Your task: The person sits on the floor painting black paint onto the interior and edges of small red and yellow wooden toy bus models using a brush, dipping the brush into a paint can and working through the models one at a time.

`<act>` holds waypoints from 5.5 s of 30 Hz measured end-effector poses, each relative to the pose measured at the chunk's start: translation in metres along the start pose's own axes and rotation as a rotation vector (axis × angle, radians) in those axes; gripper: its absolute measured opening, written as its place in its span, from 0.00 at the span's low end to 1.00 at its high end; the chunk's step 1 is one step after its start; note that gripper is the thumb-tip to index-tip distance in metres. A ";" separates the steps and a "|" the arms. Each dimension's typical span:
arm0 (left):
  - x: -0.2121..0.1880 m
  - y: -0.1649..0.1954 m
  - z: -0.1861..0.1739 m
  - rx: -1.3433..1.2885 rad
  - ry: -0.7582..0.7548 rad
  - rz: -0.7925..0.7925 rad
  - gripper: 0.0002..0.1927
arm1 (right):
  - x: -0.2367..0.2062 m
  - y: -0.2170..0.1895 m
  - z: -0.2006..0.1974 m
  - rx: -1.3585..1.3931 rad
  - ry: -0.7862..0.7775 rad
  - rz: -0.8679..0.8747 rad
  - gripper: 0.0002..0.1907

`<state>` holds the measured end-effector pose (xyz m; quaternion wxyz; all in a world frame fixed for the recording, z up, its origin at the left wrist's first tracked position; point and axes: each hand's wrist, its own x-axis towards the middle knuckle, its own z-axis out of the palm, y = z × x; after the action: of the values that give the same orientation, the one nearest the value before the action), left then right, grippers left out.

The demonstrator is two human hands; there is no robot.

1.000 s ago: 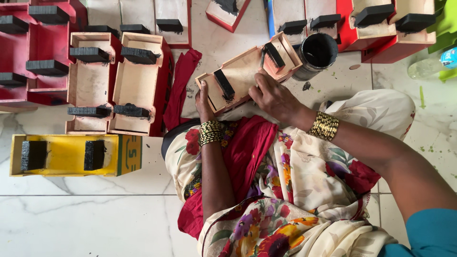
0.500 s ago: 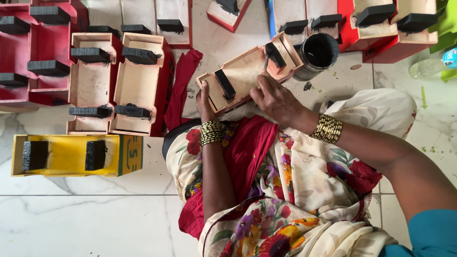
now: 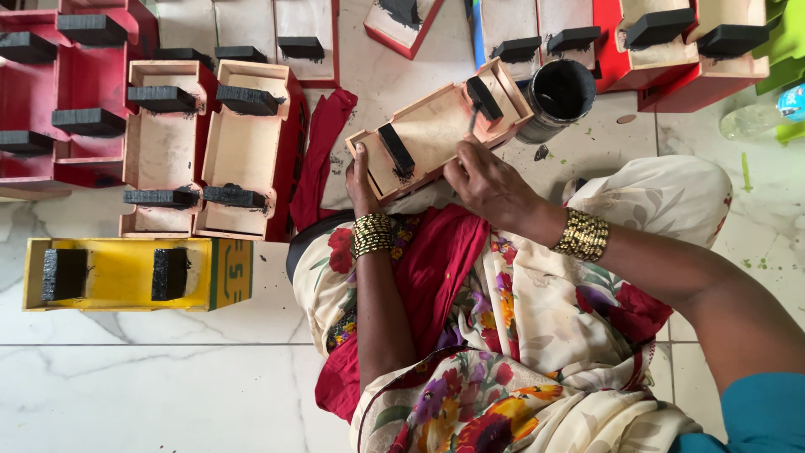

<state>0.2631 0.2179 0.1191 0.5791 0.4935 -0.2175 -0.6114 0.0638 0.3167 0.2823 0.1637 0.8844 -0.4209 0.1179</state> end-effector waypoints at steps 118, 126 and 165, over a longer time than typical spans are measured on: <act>0.015 -0.019 -0.017 -0.001 0.008 -0.004 0.39 | -0.025 -0.009 0.009 0.060 -0.070 0.047 0.05; 0.013 -0.025 -0.019 0.013 -0.003 -0.025 0.39 | -0.033 0.000 0.022 0.127 -0.013 0.013 0.05; 0.010 -0.030 -0.018 -0.231 0.073 -0.084 0.32 | -0.089 0.035 -0.007 0.746 0.531 0.661 0.08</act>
<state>0.2655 0.2209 0.0829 0.6137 0.4542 -0.1035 -0.6375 -0.0191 0.3615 0.2649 -0.1053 0.6436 -0.5497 0.5221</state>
